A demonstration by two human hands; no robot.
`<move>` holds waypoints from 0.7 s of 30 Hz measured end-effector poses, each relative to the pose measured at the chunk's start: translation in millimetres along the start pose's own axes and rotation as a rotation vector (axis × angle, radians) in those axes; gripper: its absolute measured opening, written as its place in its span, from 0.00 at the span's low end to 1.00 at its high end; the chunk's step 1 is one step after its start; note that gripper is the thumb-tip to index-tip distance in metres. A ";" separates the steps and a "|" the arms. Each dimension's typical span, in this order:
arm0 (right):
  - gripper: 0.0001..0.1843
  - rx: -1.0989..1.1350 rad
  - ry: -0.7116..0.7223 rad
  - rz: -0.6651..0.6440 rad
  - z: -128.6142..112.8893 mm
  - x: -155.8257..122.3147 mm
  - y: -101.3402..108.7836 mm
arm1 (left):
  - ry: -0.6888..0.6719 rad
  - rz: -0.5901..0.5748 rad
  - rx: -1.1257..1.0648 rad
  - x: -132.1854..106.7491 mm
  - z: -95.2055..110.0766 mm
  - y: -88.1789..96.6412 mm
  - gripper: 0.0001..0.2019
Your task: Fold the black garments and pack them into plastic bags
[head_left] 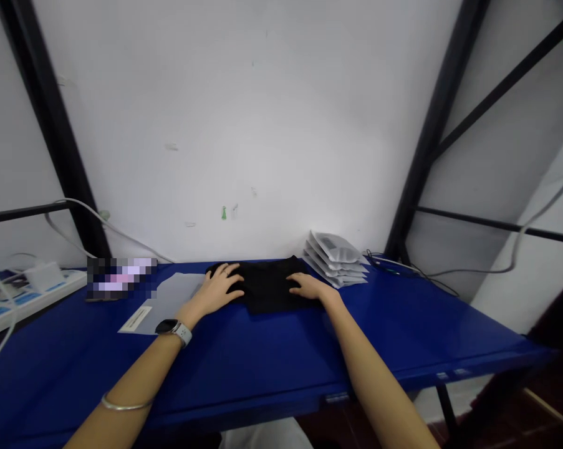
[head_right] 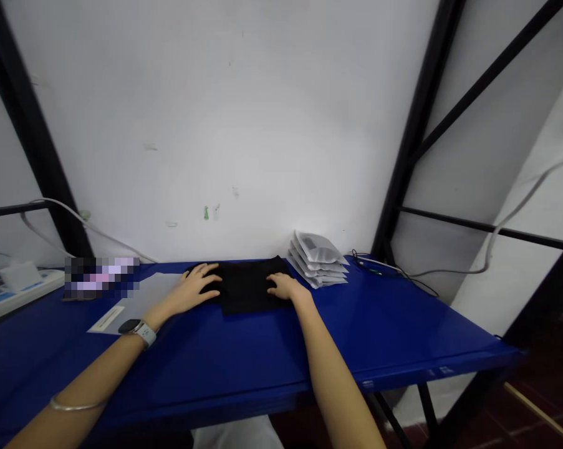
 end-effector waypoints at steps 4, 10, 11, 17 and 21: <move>0.12 0.003 -0.081 -0.075 2.3 -9.1 14.5 | -0.024 -0.179 -0.075 -2.3 10.6 10.5 0.21; 0.19 -0.176 -0.196 0.536 1.2 -26.7 51.7 | -0.065 -0.130 -0.131 -3.8 15.9 17.6 0.17; 0.25 -0.224 -0.261 0.629 5.4 -29.1 53.8 | -0.054 -0.110 -0.091 -4.8 15.4 16.5 0.15; 0.26 -0.078 -0.511 0.656 50.1 -30.6 43.6 | -0.066 -0.231 -0.070 -10.7 21.8 16.9 0.14; 0.20 0.000 -0.461 0.774 65.5 -29.6 43.3 | -0.082 -0.325 -0.148 -13.3 37.8 27.5 0.15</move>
Point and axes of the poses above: each hand's wrist, its own x-axis towards the middle knuckle, its own y-axis out of the back of the hand, z = x × y, the point moved 2 cm from there along x, towards the middle knuckle, and after that the axes turned 1 degree about -x, right-handed, at the moved point
